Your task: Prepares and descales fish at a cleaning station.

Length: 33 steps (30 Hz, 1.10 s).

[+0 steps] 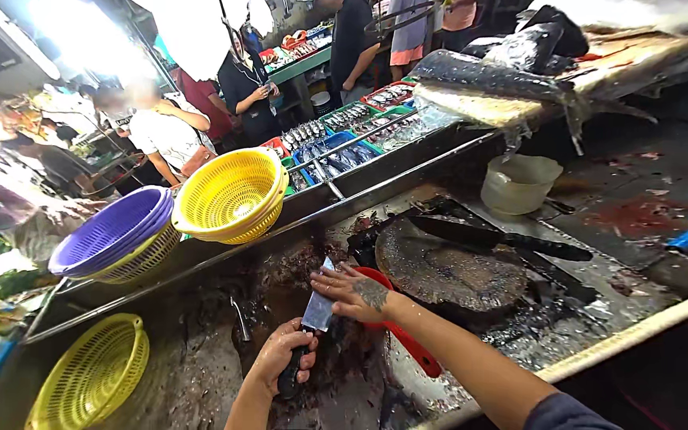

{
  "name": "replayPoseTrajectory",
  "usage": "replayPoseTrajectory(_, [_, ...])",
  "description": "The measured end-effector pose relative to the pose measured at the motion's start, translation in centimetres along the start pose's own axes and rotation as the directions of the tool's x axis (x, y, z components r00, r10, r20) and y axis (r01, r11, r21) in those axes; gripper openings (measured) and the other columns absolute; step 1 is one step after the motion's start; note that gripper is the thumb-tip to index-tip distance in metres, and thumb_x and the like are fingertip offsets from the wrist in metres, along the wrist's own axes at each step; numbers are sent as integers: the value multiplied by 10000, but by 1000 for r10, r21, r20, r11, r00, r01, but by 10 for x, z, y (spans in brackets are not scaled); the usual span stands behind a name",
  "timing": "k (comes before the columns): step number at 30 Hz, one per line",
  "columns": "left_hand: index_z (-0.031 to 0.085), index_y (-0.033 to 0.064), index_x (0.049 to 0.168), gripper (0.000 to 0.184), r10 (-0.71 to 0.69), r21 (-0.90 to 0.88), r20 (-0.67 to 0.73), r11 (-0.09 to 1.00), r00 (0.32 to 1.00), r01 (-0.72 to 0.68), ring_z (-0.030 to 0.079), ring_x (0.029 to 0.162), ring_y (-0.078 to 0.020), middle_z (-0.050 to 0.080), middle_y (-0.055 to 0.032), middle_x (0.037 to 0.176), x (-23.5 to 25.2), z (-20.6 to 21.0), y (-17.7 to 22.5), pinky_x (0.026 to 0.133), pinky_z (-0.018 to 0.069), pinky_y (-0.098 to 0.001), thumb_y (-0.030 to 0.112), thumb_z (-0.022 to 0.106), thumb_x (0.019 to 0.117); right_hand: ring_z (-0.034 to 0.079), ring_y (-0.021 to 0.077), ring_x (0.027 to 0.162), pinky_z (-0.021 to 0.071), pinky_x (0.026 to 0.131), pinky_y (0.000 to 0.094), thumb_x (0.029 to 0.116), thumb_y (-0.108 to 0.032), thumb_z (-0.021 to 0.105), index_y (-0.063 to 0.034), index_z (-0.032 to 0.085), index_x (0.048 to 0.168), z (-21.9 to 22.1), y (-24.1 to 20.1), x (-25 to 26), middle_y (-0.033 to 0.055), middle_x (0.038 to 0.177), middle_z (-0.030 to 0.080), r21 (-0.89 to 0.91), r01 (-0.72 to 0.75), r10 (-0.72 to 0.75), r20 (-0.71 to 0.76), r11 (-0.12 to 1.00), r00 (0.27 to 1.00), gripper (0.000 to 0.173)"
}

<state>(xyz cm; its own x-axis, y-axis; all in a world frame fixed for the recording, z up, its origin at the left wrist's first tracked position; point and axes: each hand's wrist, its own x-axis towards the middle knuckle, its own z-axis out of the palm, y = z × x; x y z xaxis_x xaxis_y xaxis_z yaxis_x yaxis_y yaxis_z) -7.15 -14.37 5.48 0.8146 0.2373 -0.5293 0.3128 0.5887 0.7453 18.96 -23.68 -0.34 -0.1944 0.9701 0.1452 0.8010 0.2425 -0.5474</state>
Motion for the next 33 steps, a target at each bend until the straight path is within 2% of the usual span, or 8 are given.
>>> replayPoseTrajectory(7, [593, 72, 1236, 273, 216, 573, -134, 813, 967, -102, 607, 532, -161, 679, -86, 834, -43, -9, 2, 466, 538, -305, 178, 572, 985, 519, 331, 1383, 402, 1177, 502, 1072, -453, 360, -45, 550, 1439, -11, 12, -24, 185, 1443, 572, 146, -547, 561, -343, 824, 754, 581])
replayPoseTrajectory(10, [604, 124, 1332, 403, 464, 945, -286, 279, 838, 168, 711, 879, -235, 722, -101, 1020, -41, 3, 15, 789, 597, -466, 247, 586, 949, 620, 369, 1241, 487, 1061, 549, 1072, -305, 451, -12, 648, 1253, -4, 1, -14, 225, 1249, 667, 50, -694, 695, -69, 719, 715, 397])
replayPoseTrajectory(14, [442, 74, 1466, 558, 506, 862, -471, 89, 723, 499, 676, 1133, -365, 658, -197, 1249, -25, 31, 26, 929, 559, -547, 276, 588, 967, 580, 432, 1282, 473, 1021, 655, 978, -235, 591, 87, 639, 1215, 5, 8, 3, 282, 1324, 619, -133, -811, 807, 278, 570, 521, 403])
replayPoseTrajectory(19, [484, 65, 1411, 501, 522, 827, -501, 54, 690, 559, 666, 1164, -355, 654, -197, 1260, -8, 33, 15, 949, 555, -510, 259, 603, 965, 553, 111, 563, 501, 534, 264, 1118, -208, 403, -19, 586, 1035, 1, 2, 11, 35, 734, 582, 819, -545, 739, 253, 180, 625, 276])
replayPoseTrajectory(22, [491, 73, 1414, 517, 471, 834, -507, 59, 722, 548, 662, 1176, -352, 659, -191, 1262, 0, 38, 10, 954, 555, -519, 268, 626, 955, 728, 195, 892, 617, 835, 392, 1118, -227, 425, 8, 651, 1221, -7, -52, 25, 127, 1040, 731, 774, -336, 573, -42, 537, 818, 342])
replayPoseTrajectory(25, [502, 59, 1374, 520, 471, 875, -461, 101, 752, 473, 663, 1160, -345, 671, -184, 1222, 4, 45, 13, 957, 547, -527, 225, 672, 912, 433, 185, 1476, 301, 1252, 469, 1088, -519, 335, -141, 547, 1494, 14, -74, 33, 52, 1534, 544, 201, -174, 188, -52, 964, 981, 594])
replayPoseTrajectory(29, [515, 66, 1335, 497, 500, 901, -418, 120, 758, 418, 693, 1079, -326, 690, -160, 1141, -5, 43, 9, 903, 567, -502, 260, 687, 911, 196, 196, 1590, 121, 1299, 538, 1058, -637, 197, -217, 429, 1590, 32, -36, 24, -1, 1687, 327, -107, -88, 74, -124, 990, 990, 716])
replayPoseTrajectory(33, [527, 79, 1332, 492, 497, 902, -414, 111, 763, 417, 698, 1059, -327, 695, -159, 1122, -17, 36, -5, 886, 573, -495, 266, 696, 910, 214, 344, 1578, 162, 1274, 592, 1037, -666, 269, -65, 335, 1611, 11, 6, -4, 172, 1693, 261, -203, -537, 491, -238, 819, 838, 834])
